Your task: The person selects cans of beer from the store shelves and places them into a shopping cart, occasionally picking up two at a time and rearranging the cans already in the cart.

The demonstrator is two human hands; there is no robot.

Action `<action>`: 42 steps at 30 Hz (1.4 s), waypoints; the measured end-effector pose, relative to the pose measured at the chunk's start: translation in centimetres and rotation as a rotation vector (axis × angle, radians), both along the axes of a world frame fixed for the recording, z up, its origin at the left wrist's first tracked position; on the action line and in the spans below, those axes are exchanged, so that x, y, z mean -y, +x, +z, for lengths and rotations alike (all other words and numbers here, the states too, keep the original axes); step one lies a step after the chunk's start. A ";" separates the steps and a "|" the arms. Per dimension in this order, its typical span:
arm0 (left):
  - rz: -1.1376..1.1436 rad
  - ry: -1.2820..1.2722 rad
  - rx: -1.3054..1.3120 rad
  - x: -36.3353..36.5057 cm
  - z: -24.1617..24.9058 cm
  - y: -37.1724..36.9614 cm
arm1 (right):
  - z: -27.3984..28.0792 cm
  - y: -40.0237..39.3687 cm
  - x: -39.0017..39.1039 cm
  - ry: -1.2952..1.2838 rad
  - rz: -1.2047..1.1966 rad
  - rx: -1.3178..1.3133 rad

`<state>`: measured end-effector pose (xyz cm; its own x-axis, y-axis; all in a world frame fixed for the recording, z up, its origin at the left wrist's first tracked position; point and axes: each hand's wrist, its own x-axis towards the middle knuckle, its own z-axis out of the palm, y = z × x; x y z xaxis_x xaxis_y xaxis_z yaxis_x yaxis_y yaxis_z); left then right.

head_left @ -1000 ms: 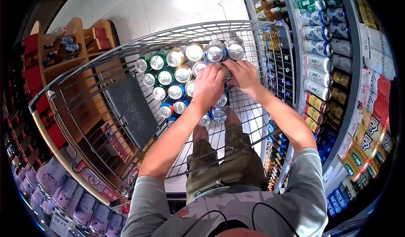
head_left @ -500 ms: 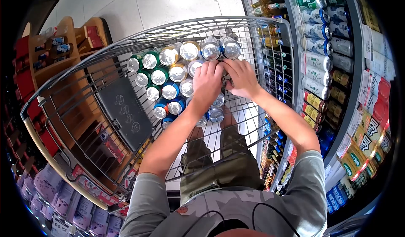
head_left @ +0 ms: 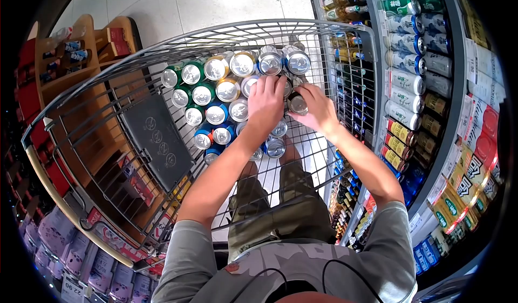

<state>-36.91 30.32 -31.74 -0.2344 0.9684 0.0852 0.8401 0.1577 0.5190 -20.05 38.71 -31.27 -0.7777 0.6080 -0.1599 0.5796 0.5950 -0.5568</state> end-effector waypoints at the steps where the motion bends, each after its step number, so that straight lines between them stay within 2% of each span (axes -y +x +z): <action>1: 0.001 0.014 0.002 0.0 -0.1 0.1 | -0.1 0.1 0.1 -0.029 -0.009 0.009; 7: 0.031 0.014 0.039 -0.3 0.1 0.0 | 0.7 -0.4 -0.1 -0.196 -0.292 -0.051; 11: 0.051 -0.001 0.054 -0.6 0.3 0.2 | 0.4 -1.4 -1.1 -0.125 -0.347 -0.093; 15: 0.088 -0.035 0.099 -0.9 0.5 0.4 | 0.2 -1.7 -1.1 -0.175 -0.420 -0.022; 24: 0.081 -0.007 0.068 -0.6 0.2 0.2 | -0.3 -1.3 -0.7 -0.161 -0.335 -0.150; 36: 0.072 -0.018 0.126 0.4 0.3 0.2 | -0.5 -1.4 -0.1 -0.173 -0.331 -0.084; 39: 0.072 0.016 0.166 0.8 0.4 0.3 | 0.5 -1.7 0.5 -0.124 -0.338 -0.080; 42: 0.083 0.057 0.225 2.0 1.2 -0.2 | 1.7 -1.0 2.0 -0.004 -0.407 -0.201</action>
<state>-37.07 28.36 -30.59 -0.3324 0.9401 0.0753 0.6875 0.1869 0.7017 -21.05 36.75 -29.59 -0.4913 0.8704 -0.0331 0.6462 0.3387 -0.6839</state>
